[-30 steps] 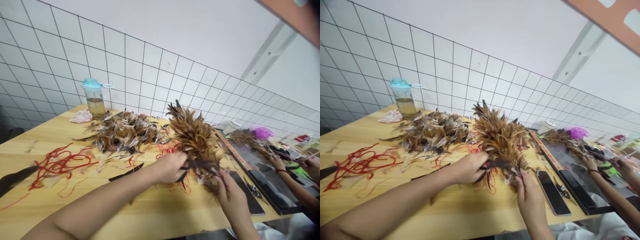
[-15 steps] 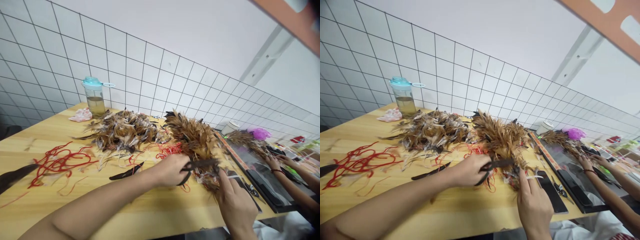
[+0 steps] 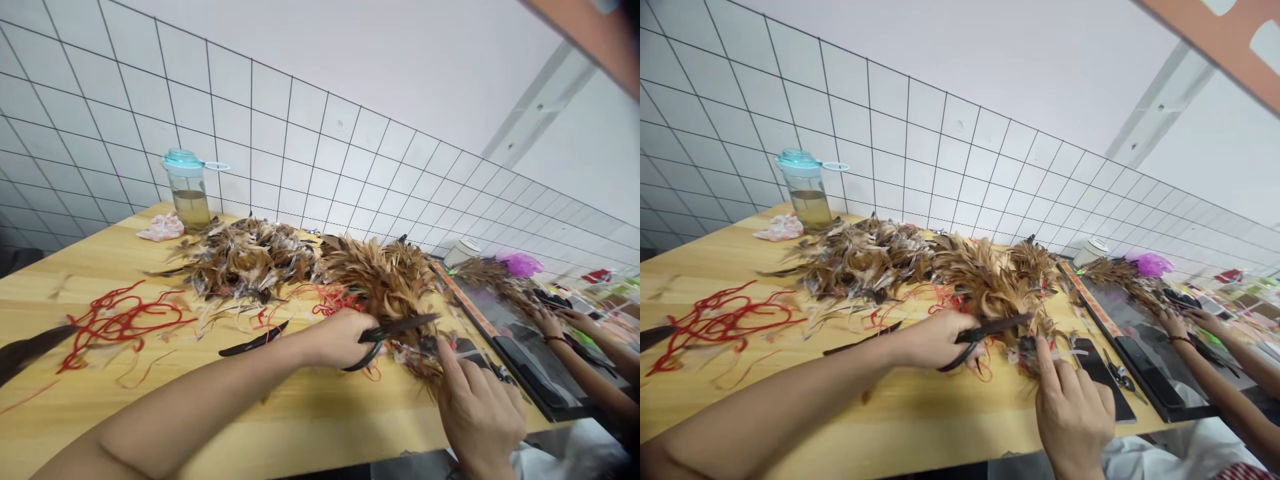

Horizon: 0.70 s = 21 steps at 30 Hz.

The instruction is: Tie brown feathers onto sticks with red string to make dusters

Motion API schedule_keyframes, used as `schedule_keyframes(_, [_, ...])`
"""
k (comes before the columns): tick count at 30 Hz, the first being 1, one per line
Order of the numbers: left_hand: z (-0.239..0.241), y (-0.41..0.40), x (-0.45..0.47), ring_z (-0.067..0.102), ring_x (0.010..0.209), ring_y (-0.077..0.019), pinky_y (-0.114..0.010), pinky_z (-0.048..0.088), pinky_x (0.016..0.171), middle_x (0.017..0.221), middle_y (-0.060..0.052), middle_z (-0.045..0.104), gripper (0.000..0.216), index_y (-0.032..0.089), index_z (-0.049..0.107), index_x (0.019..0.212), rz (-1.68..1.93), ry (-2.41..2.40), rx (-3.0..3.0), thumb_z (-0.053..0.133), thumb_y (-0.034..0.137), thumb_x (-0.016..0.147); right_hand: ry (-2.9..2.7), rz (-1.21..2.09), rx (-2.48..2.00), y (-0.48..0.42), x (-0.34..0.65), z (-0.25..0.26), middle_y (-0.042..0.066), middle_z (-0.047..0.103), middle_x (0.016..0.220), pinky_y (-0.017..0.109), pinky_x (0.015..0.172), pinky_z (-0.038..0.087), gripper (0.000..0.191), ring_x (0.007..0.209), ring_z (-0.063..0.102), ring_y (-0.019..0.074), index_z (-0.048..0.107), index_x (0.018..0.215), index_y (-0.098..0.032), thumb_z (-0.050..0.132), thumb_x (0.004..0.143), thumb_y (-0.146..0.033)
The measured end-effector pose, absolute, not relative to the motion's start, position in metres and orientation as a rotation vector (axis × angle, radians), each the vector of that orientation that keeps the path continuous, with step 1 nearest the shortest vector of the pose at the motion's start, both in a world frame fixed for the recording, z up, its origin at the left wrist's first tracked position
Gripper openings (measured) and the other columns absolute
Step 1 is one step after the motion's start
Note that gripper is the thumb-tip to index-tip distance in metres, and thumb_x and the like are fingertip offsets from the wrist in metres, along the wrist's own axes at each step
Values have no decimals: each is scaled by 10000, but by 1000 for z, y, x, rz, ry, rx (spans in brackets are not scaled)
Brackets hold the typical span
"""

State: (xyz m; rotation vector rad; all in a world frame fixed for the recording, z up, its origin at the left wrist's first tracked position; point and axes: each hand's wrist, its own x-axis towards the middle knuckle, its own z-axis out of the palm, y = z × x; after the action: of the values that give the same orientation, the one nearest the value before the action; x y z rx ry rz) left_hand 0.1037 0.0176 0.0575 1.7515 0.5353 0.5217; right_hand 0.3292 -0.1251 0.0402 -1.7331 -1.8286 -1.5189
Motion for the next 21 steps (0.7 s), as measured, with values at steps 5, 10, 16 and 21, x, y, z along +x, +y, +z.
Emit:
schedule_keyframes(5, [44,57,100,640,569,-120,-182,437,476,631,-32,637,96,131,557,758,778,838,1145,579,208,811,-1746,-1495,-1786,-126,326,42,-4,649,659,330,633,274,498,582,496,146,535,1316,-304,527,835,-173])
schedule_keyframes(10, [45,86,84,564,493,-56,-140,387,448,625,-10,597,225,122,515,748,1067,820,933,655,291,795,-1645,-1390,-1959,-128,345,34,7,622,618,330,643,286,313,592,527,158,657,1141,-255,511,865,-234])
schedule_keyframes(16, [29,81,91,529,458,-54,-150,367,432,628,-13,622,344,128,533,783,953,812,1082,722,407,710,-1099,-653,-2395,-82,410,35,133,706,830,323,566,348,462,633,600,231,644,1160,-173,314,932,-402])
schedule_keyframes(21, [8,90,96,517,432,-76,-163,334,404,568,-5,617,409,149,521,768,823,901,1204,724,492,675,-873,-123,-2654,-19,475,34,194,680,1080,341,718,440,495,953,641,295,640,1175,-135,307,923,-402])
